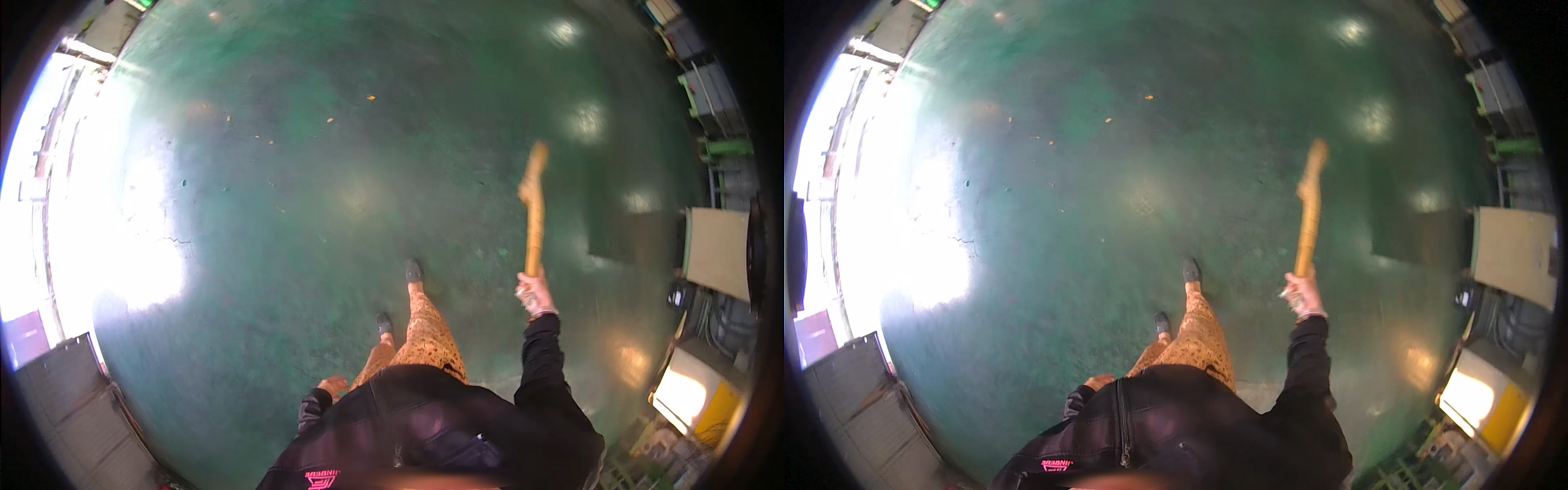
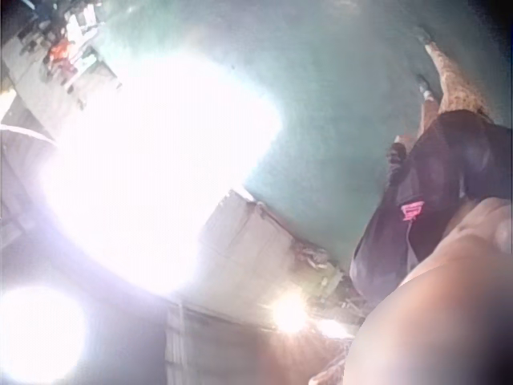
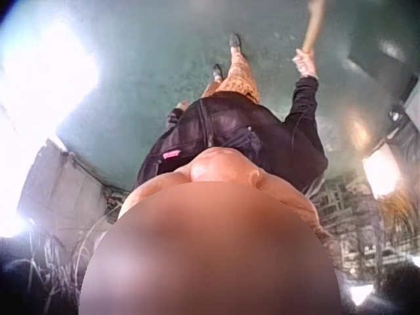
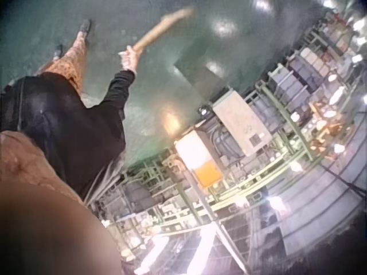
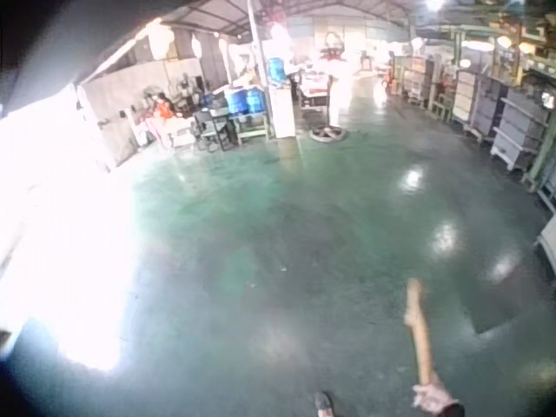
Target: The person sweeps a green industrial floor with a long-handled broom, moving debris across the space. The person navigates around stacked chairs, blue barrels, and other equipment while sweeping.
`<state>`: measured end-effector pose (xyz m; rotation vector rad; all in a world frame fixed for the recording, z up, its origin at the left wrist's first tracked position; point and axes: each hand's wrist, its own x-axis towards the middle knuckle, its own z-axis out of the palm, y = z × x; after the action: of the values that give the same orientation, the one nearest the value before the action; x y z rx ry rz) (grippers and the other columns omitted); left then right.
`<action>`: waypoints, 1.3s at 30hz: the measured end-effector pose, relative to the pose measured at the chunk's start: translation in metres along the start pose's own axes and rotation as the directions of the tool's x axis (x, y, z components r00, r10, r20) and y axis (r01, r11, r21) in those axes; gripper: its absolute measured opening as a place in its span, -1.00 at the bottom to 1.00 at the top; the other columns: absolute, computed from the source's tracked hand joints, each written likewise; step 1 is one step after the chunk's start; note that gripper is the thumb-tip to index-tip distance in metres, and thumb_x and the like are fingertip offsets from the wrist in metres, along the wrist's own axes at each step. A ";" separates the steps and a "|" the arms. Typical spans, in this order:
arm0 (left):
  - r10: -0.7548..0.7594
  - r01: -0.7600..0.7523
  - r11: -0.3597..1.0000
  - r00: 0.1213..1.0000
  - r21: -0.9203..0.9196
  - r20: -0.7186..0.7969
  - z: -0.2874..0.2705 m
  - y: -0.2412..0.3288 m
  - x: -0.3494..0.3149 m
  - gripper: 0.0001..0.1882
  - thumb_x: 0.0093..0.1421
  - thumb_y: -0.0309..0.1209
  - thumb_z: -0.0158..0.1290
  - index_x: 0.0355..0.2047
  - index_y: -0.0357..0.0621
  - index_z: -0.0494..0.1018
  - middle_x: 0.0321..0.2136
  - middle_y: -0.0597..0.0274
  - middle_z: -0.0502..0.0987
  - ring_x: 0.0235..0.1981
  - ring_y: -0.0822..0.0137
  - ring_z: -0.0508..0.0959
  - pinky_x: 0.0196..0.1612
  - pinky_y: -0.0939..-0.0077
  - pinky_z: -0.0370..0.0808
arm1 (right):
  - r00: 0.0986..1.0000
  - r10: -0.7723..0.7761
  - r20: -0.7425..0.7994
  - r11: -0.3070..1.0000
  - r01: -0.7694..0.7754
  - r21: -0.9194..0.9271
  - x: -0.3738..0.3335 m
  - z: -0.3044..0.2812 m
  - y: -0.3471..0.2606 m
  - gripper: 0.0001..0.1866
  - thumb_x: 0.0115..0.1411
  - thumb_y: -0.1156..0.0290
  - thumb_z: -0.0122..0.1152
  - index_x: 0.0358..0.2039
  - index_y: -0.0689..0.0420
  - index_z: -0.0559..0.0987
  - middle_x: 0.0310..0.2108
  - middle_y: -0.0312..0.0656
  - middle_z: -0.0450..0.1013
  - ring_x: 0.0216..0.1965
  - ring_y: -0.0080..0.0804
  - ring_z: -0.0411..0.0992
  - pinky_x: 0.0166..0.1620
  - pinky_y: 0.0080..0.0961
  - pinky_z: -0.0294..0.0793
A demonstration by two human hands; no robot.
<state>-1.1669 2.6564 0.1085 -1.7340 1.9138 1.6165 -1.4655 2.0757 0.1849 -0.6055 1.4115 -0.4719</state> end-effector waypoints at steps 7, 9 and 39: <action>-0.542 0.584 0.101 0.711 -0.805 0.448 -0.092 0.089 0.005 -0.47 -0.04 0.11 -0.04 -0.21 0.02 0.43 -0.39 0.30 0.48 -0.41 0.46 0.43 -0.37 0.60 0.35 | 0.965 0.200 0.170 0.741 -0.262 0.618 0.232 -0.037 -0.070 -0.87 -0.01 0.57 0.02 -0.60 0.18 0.27 -0.73 -0.33 0.13 -0.73 -0.60 0.15 -0.69 -0.76 0.24; -0.551 0.471 0.136 0.767 -0.872 0.328 -0.107 0.108 -0.002 -0.44 -0.08 0.11 0.00 -0.15 0.05 0.39 -0.36 0.32 0.48 -0.40 0.50 0.42 -0.42 0.62 0.36 | 0.958 0.210 0.198 0.896 -0.269 0.352 0.265 -0.004 -0.059 -0.84 -0.03 0.56 0.01 -0.67 0.16 0.26 -0.78 -0.32 0.11 -0.78 -0.56 0.13 -0.72 -0.69 0.21; -0.782 0.027 -0.097 0.616 -0.995 0.093 -0.217 -0.183 0.010 -0.67 0.07 -0.43 -0.17 -0.11 0.04 0.32 -0.33 0.26 0.47 -0.48 0.32 0.45 -0.43 0.35 0.46 | 0.952 0.084 0.295 0.993 -0.055 -0.104 0.047 0.266 -0.106 -0.30 -0.07 0.66 0.03 0.05 -0.10 0.03 -0.69 -0.33 0.14 -0.81 -0.63 0.12 -0.79 -0.68 0.11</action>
<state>-0.9131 2.5315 0.0843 -3.0353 -0.5946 2.3051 -1.1909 1.9941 0.2319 -0.6711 1.1653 -0.2452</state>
